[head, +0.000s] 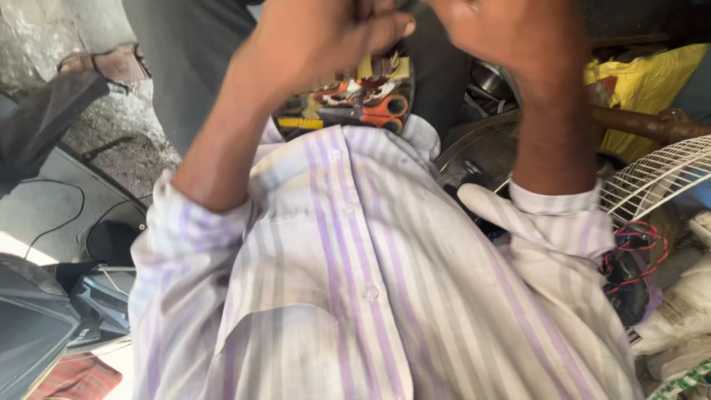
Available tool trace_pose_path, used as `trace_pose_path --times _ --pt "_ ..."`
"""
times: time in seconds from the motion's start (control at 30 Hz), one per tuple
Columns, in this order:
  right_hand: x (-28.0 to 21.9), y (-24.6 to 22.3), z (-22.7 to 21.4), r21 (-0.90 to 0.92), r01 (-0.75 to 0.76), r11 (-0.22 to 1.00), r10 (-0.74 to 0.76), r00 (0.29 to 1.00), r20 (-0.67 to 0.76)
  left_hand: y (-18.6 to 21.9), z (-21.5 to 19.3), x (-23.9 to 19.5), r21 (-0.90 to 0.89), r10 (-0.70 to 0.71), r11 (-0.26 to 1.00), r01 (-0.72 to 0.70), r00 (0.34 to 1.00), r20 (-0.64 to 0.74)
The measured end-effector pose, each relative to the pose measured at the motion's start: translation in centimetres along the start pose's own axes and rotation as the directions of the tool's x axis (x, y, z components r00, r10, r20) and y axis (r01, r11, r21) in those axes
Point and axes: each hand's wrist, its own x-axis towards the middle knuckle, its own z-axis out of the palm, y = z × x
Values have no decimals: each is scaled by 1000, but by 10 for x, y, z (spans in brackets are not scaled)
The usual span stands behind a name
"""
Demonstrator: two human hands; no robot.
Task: The person sits on the ground and works on a circular electrical component, likely a fan motor stator, by hand. They manipulate small wires and insert small rectangular pieces of cardboard into the slots of the component. Later, they use orange-handled scissors to cut a piece of cardboard from a larger sheet.
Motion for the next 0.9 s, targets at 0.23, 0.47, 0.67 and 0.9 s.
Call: trace_pose_path --times 0.23,0.47,0.67,0.9 --pt "-1 -84 -43 146 242 959 -255 964 79 -21 8 -51 -175 266 947 -270 963 -45" --pt "25 22 -2 130 -168 977 183 977 -113 0 14 -55 -66 150 981 -180 934 -325" --pt "2 -33 -21 -85 32 996 -24 995 96 -22 -13 18 104 -73 994 40 939 336" --pt "3 -46 -18 74 208 975 -203 977 -65 -5 30 -113 196 299 938 -285 953 -45"
